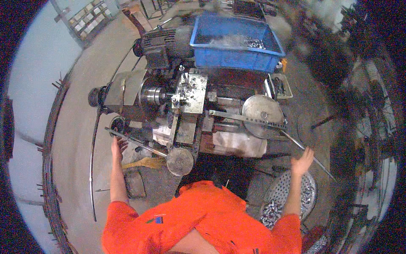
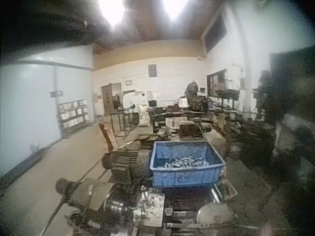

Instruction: The person operates a metal turning machine, repeatedly inserting small metal pieces into the chuck, engaging the machine, and removing the processed pieces. The person places the finished pieces into a blue bin and occasionally uses a long metal rod to assist with the process.

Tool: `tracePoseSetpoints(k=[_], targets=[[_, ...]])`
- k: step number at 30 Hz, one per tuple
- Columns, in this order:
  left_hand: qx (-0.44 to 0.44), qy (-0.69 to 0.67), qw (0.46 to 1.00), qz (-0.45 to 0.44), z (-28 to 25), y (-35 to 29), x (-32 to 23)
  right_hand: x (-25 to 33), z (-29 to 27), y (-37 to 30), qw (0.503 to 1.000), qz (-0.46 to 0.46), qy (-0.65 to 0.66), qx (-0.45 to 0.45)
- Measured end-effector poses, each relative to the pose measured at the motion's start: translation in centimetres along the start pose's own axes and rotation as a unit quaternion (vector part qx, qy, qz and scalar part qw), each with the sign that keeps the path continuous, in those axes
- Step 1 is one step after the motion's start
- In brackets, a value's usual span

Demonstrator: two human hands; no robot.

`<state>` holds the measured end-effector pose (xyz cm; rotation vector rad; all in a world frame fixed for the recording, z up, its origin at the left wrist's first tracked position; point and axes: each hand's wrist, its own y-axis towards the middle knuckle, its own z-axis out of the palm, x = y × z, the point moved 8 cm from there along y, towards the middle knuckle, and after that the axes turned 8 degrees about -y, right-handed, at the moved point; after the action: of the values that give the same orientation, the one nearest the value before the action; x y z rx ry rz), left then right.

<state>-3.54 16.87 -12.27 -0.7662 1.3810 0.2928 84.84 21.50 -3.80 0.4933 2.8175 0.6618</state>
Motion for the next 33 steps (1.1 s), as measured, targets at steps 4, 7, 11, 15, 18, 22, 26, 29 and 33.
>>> tracePoseSetpoints(k=[4,7,11,15,18,22,26,29,33], targets=[[0.051,0.471,0.876,0.089,-1.1,1.7,6.1,3.3,-2.1,-5.7,0.987,-0.022,0.152,0.050],[0.119,0.678,0.717,0.111,5.0,-0.3,6.8,4.0,1.3,-9.3,0.961,-0.010,0.216,0.172],[0.007,0.649,0.757,0.070,5.6,-0.8,8.7,6.0,1.9,-11.4,0.933,0.028,0.279,0.227],[-0.022,0.600,0.783,0.163,5.0,-0.5,16.0,7.0,-1.7,-9.1,0.955,-0.047,0.277,0.095],[0.124,0.695,0.698,0.124,6.0,-0.8,12.0,8.1,-5.9,-5.8,0.957,-0.046,0.279,0.067],[0.134,0.714,0.680,0.100,5.1,0.3,11.0,10.9,-9.5,-2.1,0.944,-0.084,0.310,0.072],[0.115,0.539,0.834,0.037,1.1,1.5,14.8,15.9,-12.8,2.5,0.896,-0.138,0.421,0.032],[0.273,0.536,0.799,0.010,3.3,-2.1,9.0,22.3,-14.5,5.7,0.860,-0.152,0.470,0.125],[0.122,0.316,0.940,0.030,-1.9,-4.5,-2.3,32.9,-20.9,7.8,0.787,-0.299,0.525,0.127]])
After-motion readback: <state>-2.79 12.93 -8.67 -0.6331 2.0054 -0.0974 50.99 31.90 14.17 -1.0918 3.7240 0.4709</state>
